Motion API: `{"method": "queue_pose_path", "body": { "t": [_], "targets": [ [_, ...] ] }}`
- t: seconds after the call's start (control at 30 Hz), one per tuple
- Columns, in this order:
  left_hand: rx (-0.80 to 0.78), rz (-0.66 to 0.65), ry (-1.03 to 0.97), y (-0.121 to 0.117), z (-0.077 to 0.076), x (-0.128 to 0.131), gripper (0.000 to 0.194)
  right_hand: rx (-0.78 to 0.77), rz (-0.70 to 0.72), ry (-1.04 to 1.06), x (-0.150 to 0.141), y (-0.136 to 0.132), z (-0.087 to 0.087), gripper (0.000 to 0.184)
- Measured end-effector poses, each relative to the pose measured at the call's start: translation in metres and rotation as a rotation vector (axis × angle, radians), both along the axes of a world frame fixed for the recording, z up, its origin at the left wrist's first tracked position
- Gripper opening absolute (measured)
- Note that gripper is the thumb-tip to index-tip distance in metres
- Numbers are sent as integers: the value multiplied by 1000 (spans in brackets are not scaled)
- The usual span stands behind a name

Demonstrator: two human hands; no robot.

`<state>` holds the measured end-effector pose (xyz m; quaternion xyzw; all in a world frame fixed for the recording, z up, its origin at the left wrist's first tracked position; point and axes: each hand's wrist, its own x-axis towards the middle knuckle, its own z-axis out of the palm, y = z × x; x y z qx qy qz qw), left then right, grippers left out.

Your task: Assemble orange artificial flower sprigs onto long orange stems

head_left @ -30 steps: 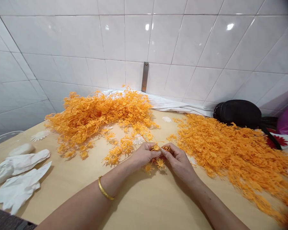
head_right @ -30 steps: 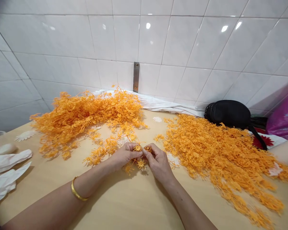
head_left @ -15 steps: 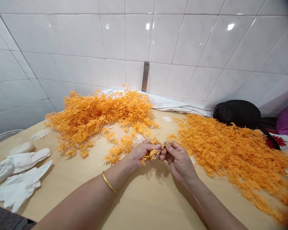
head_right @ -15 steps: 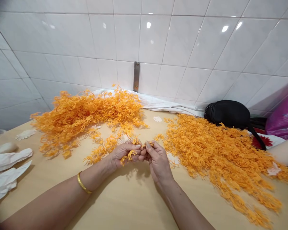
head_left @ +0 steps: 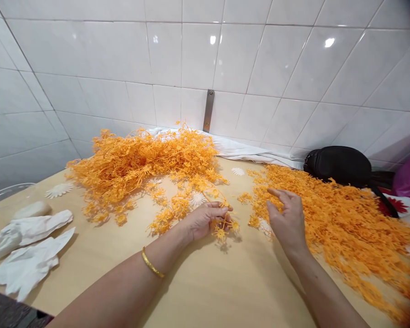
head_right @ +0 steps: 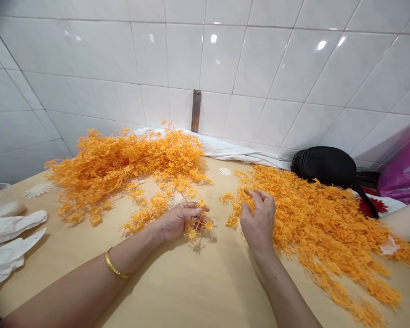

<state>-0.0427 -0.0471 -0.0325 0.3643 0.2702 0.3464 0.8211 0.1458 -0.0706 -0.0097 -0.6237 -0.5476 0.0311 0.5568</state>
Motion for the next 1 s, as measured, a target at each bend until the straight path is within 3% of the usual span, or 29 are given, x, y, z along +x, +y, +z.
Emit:
{"method": "queue_pose_path", "body": {
  "t": [0.1,0.23,0.3,0.4,0.47,0.63,0.77,0.87,1.0],
  "targets": [
    [-44,-10,-73,0,1,0,33,57,-9,-310,-9,-6,-4,18],
    [-76,-18,-73,-1,2,2,49,54,189,-439,-32,-13,-8,19],
    [-61,-1,-50,-2,1,4,50,-2,248,-508,-41,-15,-11,24],
    [-39,29,-40,-5,0,6,43,-66,302,-536,-46,-15,-13,14],
    [-30,40,-28,-6,0,7,37,-104,362,-407,-46,-15,-14,12],
    [-28,103,-4,-6,0,6,27,-259,593,263,-44,-15,-12,16],
    [-92,182,-22,-5,2,6,27,-321,570,688,-41,-10,-12,17],
    [-107,197,-33,-6,4,7,28,-334,544,808,-41,-7,-15,19],
    [-47,151,-81,-8,3,8,23,-288,642,719,-47,-9,-18,17]
  ]
}}
